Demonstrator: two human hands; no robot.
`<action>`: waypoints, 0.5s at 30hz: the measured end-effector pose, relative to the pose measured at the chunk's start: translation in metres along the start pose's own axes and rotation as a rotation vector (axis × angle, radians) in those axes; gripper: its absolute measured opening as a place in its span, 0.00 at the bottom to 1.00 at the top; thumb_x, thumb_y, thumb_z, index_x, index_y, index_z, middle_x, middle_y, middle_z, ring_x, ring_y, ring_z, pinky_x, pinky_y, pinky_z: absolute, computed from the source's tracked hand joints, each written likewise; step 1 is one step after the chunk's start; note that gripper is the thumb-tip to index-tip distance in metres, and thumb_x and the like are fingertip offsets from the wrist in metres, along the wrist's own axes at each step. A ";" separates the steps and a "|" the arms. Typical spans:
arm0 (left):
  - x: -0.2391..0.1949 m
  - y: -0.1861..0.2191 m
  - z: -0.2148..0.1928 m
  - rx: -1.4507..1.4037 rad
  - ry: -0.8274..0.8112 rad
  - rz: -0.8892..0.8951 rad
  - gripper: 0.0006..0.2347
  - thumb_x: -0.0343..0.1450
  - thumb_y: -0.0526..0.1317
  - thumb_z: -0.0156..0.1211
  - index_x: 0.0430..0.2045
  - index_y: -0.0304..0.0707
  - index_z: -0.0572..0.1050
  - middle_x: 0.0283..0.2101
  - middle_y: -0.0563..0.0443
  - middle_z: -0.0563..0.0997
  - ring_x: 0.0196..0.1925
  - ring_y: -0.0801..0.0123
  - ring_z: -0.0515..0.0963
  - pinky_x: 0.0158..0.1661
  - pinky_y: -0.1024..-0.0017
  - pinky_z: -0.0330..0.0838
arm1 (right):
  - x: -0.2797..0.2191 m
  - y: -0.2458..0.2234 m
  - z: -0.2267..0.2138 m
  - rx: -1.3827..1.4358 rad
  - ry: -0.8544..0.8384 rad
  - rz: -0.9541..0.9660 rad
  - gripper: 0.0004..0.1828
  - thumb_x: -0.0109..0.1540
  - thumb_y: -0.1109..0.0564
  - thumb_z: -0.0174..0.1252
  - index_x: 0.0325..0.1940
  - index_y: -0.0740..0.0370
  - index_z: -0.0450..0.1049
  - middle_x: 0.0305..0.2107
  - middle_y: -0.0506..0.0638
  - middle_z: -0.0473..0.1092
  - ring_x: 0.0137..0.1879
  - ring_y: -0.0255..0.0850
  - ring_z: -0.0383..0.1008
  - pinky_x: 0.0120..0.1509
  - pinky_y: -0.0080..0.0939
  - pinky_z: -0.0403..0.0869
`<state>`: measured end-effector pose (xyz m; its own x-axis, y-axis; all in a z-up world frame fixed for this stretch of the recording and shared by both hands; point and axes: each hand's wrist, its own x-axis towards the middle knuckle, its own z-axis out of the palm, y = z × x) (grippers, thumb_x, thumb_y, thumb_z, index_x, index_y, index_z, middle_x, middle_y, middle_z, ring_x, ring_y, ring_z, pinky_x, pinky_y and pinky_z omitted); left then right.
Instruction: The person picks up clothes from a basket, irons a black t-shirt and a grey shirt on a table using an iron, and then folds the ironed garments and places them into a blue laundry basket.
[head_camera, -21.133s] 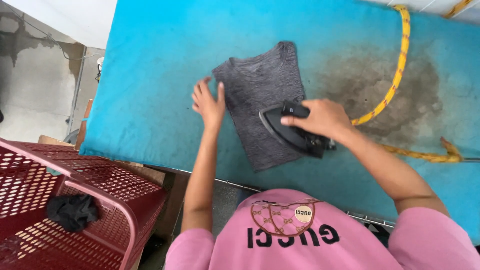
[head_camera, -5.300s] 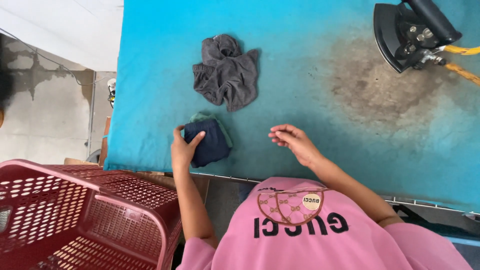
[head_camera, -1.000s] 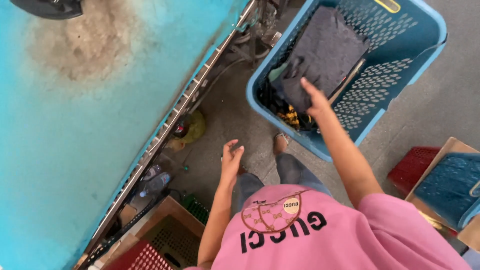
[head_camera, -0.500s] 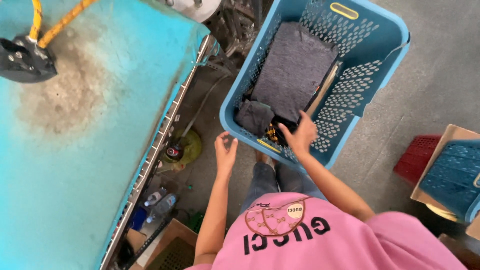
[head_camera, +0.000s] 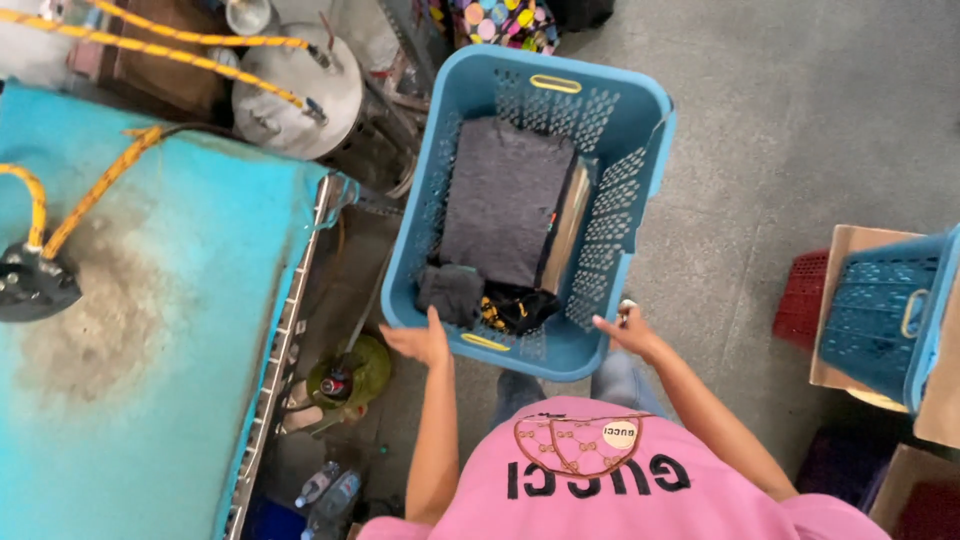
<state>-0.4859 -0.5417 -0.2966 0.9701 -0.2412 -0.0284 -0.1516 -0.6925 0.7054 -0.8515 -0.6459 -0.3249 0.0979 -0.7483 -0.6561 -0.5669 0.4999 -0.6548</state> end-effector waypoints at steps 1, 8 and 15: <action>-0.028 -0.017 0.005 -0.004 -0.011 0.004 0.43 0.58 0.42 0.69 0.61 0.26 0.44 0.60 0.21 0.50 0.64 0.33 0.50 0.58 0.38 0.46 | 0.018 -0.024 -0.025 0.002 0.011 0.004 0.41 0.48 0.38 0.69 0.50 0.68 0.59 0.30 0.62 0.68 0.38 0.55 0.72 0.44 0.52 0.69; -0.157 0.014 0.026 -0.293 -0.038 -0.410 0.22 0.66 0.37 0.56 0.52 0.27 0.59 0.50 0.31 0.66 0.53 0.44 0.69 0.52 0.57 0.61 | 0.185 -0.225 -0.125 -0.549 0.350 -0.829 0.39 0.54 0.41 0.64 0.57 0.70 0.58 0.50 0.65 0.60 0.58 0.61 0.59 0.62 0.56 0.60; -0.198 0.021 0.047 0.038 0.044 -0.618 0.19 0.71 0.41 0.52 0.51 0.27 0.58 0.46 0.31 0.67 0.46 0.41 0.71 0.41 0.51 0.64 | 0.301 -0.324 -0.095 -0.970 -0.012 -0.619 0.42 0.62 0.39 0.48 0.70 0.63 0.42 0.58 0.59 0.56 0.62 0.56 0.56 0.63 0.56 0.56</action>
<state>-0.6898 -0.5405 -0.3090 0.8875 0.2399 -0.3934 0.4348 -0.7189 0.5424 -0.7166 -1.0743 -0.2744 0.5840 -0.7419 -0.3295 -0.8095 -0.5018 -0.3047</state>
